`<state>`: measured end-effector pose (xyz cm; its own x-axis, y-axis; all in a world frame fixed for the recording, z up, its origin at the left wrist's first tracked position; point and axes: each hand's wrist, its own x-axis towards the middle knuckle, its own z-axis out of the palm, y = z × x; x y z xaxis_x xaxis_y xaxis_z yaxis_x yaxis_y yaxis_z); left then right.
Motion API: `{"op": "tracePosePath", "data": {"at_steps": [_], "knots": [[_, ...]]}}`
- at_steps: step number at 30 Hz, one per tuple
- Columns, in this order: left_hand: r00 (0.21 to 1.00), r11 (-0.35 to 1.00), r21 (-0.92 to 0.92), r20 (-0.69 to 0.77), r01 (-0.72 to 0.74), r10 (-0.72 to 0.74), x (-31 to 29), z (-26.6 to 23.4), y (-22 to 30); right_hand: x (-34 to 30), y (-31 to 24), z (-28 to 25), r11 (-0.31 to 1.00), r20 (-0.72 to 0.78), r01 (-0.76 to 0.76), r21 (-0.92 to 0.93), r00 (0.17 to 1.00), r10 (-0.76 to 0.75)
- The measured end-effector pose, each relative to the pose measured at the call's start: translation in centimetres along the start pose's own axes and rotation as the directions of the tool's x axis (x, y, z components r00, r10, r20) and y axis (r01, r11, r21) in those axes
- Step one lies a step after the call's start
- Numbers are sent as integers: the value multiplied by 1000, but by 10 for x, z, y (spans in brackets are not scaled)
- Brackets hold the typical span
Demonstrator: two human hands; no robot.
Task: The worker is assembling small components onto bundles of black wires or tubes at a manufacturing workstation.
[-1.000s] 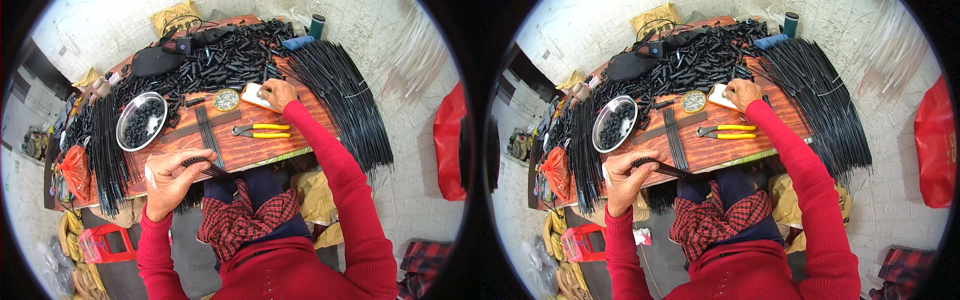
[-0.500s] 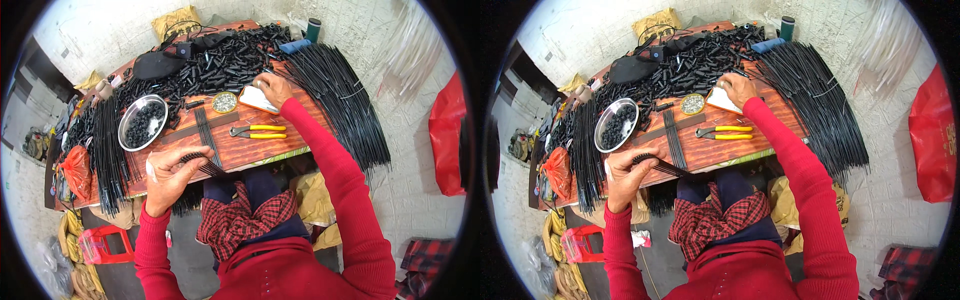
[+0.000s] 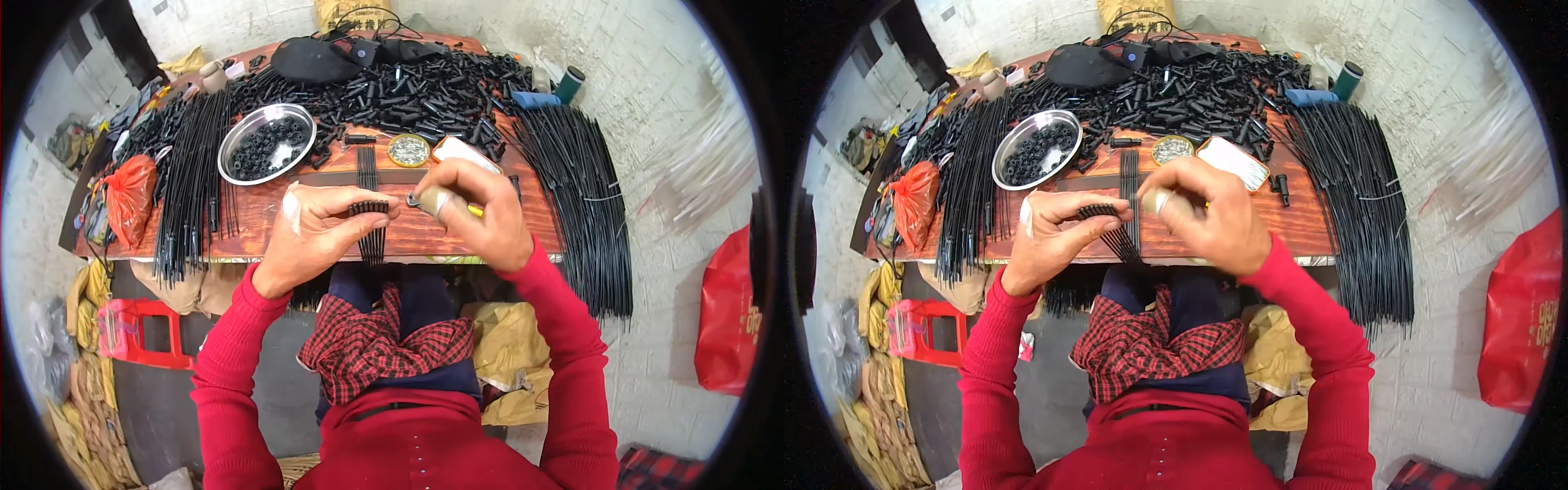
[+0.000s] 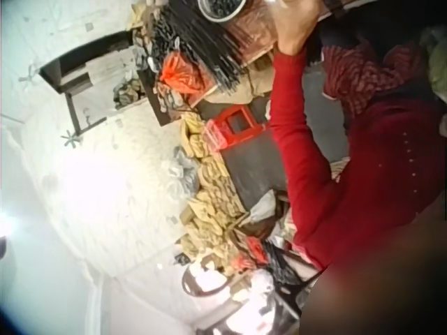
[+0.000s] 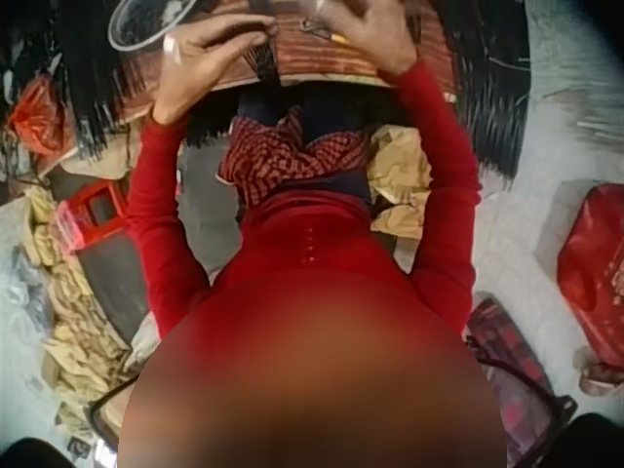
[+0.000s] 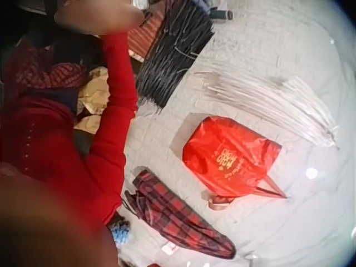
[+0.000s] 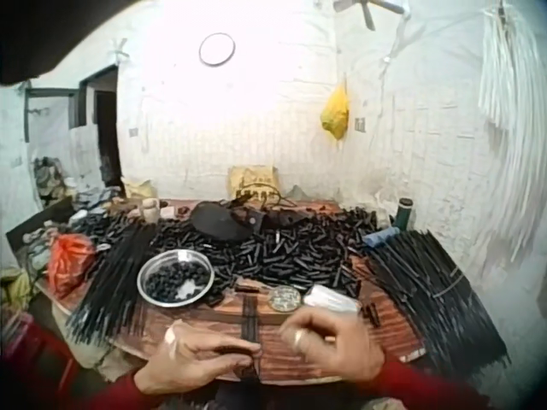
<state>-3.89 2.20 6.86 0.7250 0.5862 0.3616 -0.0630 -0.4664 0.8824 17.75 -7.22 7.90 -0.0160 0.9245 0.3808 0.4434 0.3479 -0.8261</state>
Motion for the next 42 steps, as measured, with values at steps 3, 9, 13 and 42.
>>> {"op": "tracePosePath", "data": {"at_steps": [3,9,13,42], "knots": [[999,999,10,-12,-36,36,-1,2,0,-5,-9,6,965,38,192,-181,981,-188],[998,997,49,-2,-55,55,-4,0,0,-4,-12,12,885,-18,288,-366,949,-316],[998,989,136,10,-60,59,-4,-2,-7,-4,-6,18,881,-76,340,-330,920,-384],[976,950,221,58,-219,211,2,2,-5,3,-22,9,810,56,428,-399,894,-445]]}}
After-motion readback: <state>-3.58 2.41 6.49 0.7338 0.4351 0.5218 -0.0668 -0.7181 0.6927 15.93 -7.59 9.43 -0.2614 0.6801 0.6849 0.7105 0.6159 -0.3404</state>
